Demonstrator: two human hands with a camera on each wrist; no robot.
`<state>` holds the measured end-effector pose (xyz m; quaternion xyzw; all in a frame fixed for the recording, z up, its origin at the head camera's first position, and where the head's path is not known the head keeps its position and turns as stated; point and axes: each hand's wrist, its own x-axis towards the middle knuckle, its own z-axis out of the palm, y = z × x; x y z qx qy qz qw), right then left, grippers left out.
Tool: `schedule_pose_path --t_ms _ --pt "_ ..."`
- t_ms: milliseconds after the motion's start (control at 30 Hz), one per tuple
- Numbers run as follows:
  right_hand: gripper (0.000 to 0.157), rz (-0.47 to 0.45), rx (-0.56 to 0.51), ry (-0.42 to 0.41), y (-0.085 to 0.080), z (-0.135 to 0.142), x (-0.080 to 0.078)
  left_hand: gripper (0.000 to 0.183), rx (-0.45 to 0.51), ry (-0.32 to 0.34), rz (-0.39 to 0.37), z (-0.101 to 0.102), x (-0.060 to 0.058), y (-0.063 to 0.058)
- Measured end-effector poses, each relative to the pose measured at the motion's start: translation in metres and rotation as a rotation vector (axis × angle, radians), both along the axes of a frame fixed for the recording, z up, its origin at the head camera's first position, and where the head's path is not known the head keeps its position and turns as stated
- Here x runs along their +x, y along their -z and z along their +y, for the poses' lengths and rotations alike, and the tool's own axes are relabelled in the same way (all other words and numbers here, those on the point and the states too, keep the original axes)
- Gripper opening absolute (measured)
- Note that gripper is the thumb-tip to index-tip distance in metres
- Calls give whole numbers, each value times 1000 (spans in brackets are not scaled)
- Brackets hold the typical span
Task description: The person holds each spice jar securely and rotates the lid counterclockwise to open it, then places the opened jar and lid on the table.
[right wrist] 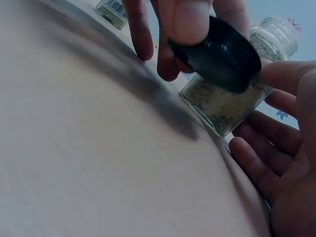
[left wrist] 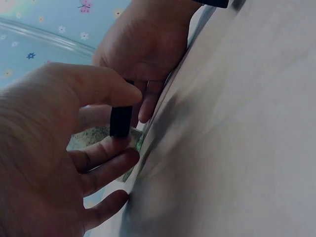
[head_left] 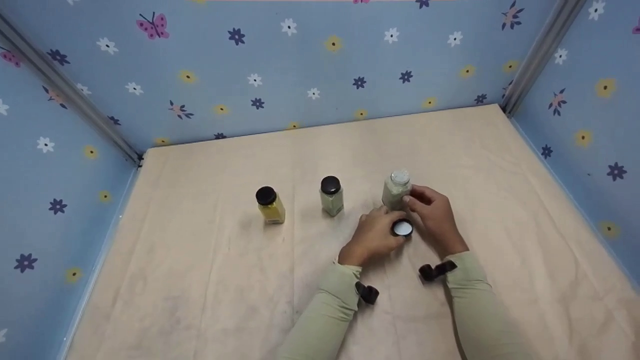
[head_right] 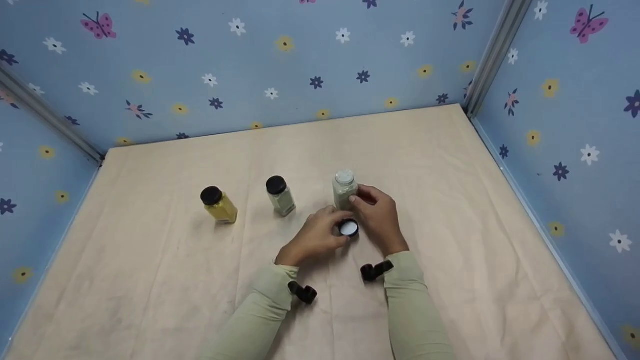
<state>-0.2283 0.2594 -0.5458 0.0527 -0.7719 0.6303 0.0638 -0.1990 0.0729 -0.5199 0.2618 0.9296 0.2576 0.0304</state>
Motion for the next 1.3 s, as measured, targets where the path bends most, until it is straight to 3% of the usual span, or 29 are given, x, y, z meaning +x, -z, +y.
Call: schedule_pose_path --t_ms 200,467,700,833,1000,1300 --pt "41 -8 -16 4 0 0 3 41 -69 -17 56 10 3 4" --pt "39 -36 -17 -6 -1 -1 0 42 -53 -44 91 12 2 6" --pt "36 -58 -12 -10 -22 -8 12 41 -33 -54 107 12 4 9" --pt "38 -57 -26 2 -18 -6 9 42 -21 -43 84 10 3 6" --pt "38 -20 -33 31 -5 -4 1 39 62 -21 56 0 3 2" --pt "28 16 -12 171 -4 -12 11 29 335 -43 -21 -41 12 -1"
